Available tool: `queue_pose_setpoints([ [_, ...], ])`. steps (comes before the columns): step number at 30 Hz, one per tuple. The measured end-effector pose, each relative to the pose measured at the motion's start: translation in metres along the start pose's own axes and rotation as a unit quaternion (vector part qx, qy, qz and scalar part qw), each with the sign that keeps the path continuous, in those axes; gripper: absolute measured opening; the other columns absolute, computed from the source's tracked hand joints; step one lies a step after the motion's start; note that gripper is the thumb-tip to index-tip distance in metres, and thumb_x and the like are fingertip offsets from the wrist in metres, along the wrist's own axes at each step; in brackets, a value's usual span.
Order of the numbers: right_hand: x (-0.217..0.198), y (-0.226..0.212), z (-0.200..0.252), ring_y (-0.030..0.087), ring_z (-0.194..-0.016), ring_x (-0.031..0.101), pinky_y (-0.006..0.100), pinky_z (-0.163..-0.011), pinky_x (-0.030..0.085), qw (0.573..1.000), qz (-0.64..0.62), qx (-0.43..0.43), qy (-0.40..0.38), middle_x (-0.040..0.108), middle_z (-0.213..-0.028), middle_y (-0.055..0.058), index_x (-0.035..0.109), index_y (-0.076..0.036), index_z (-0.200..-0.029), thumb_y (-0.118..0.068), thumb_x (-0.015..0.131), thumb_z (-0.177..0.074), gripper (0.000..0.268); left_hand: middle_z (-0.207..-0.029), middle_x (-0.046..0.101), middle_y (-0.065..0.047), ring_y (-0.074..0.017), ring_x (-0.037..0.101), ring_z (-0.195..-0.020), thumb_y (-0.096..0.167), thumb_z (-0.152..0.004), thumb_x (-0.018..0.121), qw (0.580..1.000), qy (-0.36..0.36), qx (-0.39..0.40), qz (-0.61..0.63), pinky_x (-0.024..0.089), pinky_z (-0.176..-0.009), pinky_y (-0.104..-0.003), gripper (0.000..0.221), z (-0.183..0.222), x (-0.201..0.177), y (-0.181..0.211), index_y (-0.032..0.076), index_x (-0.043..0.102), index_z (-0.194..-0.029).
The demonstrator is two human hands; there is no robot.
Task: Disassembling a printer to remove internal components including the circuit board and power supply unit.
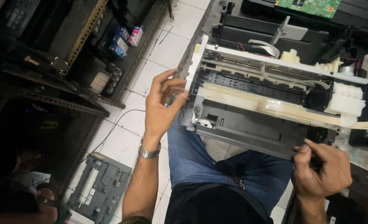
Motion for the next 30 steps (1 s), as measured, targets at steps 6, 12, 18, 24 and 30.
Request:
queue_pose_setpoints([
  [6,-0.002,-0.003,-0.003,0.026,-0.077,0.052,0.038,-0.078,0.043,1.0,-0.003,-0.001,0.002,0.069,-0.089,0.017,0.074,0.011,-0.107,0.011,0.074,-0.103,0.004,-0.119,0.071,-0.013,-0.0214,0.07,-0.106,0.003,-0.091,0.072,1.0,0.006,0.014,0.004,0.058,-0.1,-0.035,0.062,0.011,-0.001,-0.017,0.007,0.043,-0.145],
  [12,0.0,0.0,-0.001,0.027,-0.077,0.051,0.038,-0.076,0.041,1.0,-0.004,-0.014,0.0,0.067,-0.086,0.018,0.073,0.013,-0.107,0.011,0.073,-0.104,0.004,-0.1,0.074,-0.004,-0.0147,0.07,-0.09,0.006,-0.091,0.072,0.996,0.039,0.017,-0.075,0.055,-0.084,-0.029,0.055,0.016,-0.003,-0.021,0.015,0.053,-0.141],
  [18,-0.001,0.003,0.0,0.026,-0.075,0.05,0.037,-0.075,0.041,1.0,-0.01,-0.01,0.005,0.068,-0.085,0.017,0.073,0.013,-0.109,0.015,0.074,-0.102,0.007,-0.104,0.069,-0.009,-0.0168,0.066,-0.093,0.002,-0.09,0.072,0.999,0.045,0.017,0.012,0.056,-0.088,-0.03,0.055,0.024,-0.004,-0.039,0.008,0.051,-0.141],
  [24,0.0,0.006,0.003,0.029,-0.079,0.052,0.039,-0.077,0.042,1.0,-0.002,-0.006,-0.004,0.067,-0.089,0.02,0.074,0.015,-0.109,0.012,0.076,-0.104,0.007,-0.114,0.072,-0.01,-0.0179,0.069,-0.104,0.002,-0.09,0.074,0.999,0.039,0.019,0.002,0.055,-0.098,-0.034,0.058,0.024,-0.004,-0.04,0.008,0.05,-0.142],
  [30,-0.002,0.002,0.0,0.028,-0.079,0.051,0.039,-0.075,0.042,1.0,-0.007,-0.008,0.003,0.066,-0.088,0.02,0.074,0.015,-0.11,0.014,0.075,-0.105,0.006,-0.107,0.074,-0.007,-0.0175,0.073,-0.097,0.004,-0.089,0.074,0.99,0.069,0.051,-0.115,0.058,-0.088,-0.029,0.047,0.024,-0.002,-0.028,0.011,0.059,-0.134],
])
Point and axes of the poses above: each hand's wrist, its own z-axis away from the middle knuckle, its own x-axis out of the palm, y = z × x, the point moved 7 cm from there along -z, towards the middle knuckle
